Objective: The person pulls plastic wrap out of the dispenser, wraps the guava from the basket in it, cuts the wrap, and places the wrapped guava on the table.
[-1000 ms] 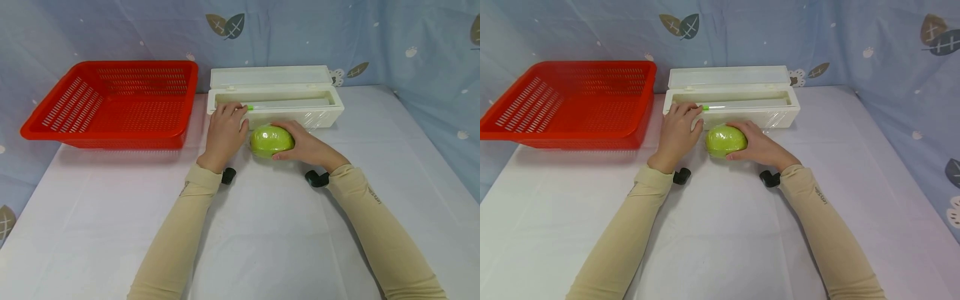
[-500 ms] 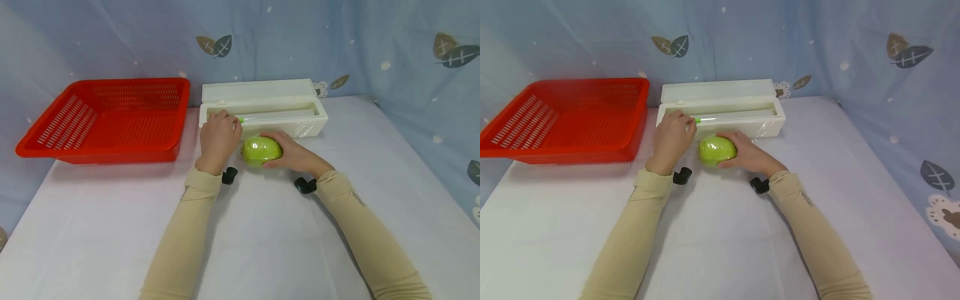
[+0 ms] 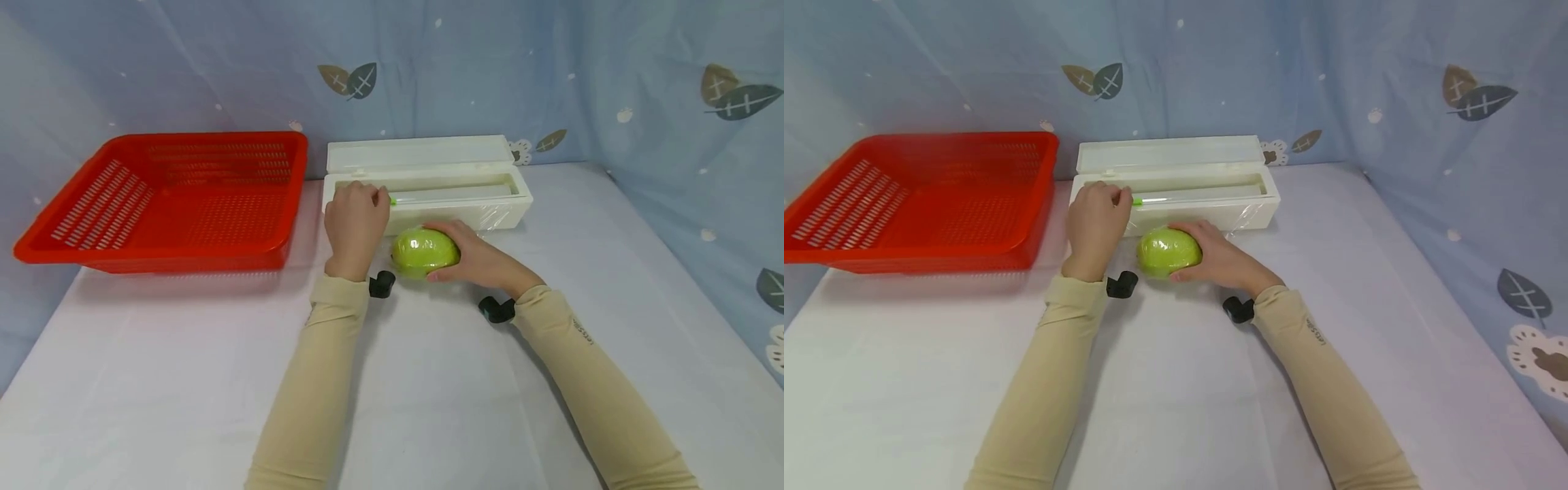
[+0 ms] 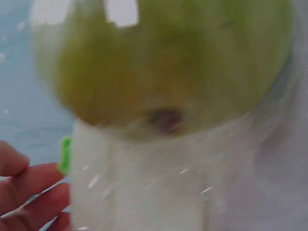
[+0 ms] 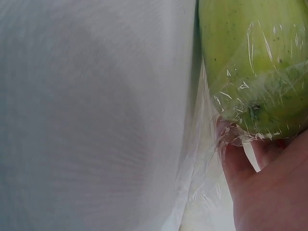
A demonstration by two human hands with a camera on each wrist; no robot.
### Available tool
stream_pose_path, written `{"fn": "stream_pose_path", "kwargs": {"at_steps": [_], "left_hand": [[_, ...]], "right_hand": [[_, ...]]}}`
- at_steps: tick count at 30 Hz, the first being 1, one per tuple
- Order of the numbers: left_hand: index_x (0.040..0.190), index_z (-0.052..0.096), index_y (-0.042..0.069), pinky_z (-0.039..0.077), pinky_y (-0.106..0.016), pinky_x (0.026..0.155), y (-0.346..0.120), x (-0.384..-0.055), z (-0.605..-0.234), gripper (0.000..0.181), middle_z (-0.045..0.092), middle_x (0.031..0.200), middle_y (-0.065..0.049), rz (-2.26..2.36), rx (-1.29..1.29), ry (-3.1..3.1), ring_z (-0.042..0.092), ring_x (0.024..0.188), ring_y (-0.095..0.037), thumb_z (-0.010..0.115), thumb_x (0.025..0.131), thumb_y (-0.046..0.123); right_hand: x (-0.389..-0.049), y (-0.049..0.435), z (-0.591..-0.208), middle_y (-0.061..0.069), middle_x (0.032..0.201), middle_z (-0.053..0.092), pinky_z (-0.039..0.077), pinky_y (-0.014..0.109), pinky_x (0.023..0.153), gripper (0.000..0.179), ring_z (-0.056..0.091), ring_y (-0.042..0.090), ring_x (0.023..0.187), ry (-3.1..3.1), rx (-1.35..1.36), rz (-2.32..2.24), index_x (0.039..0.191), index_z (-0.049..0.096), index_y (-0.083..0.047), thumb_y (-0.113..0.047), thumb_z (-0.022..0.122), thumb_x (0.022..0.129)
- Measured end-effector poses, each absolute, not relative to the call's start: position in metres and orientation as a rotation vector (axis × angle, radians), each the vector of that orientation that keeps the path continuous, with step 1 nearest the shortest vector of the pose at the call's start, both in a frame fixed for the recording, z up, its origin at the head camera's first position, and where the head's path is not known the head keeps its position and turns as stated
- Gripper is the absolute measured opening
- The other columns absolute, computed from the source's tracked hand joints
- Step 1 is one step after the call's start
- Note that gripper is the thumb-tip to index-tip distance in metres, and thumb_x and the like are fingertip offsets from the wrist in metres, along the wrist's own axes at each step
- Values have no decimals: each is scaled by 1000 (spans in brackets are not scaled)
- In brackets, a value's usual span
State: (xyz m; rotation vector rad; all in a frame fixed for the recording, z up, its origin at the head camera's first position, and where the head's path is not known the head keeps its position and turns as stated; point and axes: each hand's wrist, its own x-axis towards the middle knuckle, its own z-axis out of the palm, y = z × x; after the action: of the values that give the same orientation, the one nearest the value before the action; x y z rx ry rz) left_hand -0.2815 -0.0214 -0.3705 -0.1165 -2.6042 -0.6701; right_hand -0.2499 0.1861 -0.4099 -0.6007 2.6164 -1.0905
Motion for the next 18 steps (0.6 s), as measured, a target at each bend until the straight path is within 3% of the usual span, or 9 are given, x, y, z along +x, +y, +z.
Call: {"fn": "stream_pose_path", "kwargs": {"at_steps": [4,11,18], "left_hand": [[62,62,14,36,-33,54,-22,-285,-376,35,48,59,-1,-688,-127,-2567,47,65,-20,44,89,28],[53,58,15,36,-30,48,-23,-288,-374,40,51,56,-1,-770,-199,-2600,48,58,-18,47,88,29],[75,71,17,42,-32,62,-19,-286,-375,31,65,82,-1,-751,-267,-2644,54,79,-21,47,89,30]], "right_hand": [[-251,186,-410,-4,128,31,32,41,90,86,33,14,110,2625,-623,-1078,134,30,-32,-53,73,63],[-254,187,-410,-4,129,30,31,41,91,86,33,15,111,2614,-629,-1091,134,30,-33,-55,72,62],[-254,186,-411,-3,129,29,32,41,90,85,33,15,111,2606,-623,-1097,134,30,-34,-55,72,63]]}}
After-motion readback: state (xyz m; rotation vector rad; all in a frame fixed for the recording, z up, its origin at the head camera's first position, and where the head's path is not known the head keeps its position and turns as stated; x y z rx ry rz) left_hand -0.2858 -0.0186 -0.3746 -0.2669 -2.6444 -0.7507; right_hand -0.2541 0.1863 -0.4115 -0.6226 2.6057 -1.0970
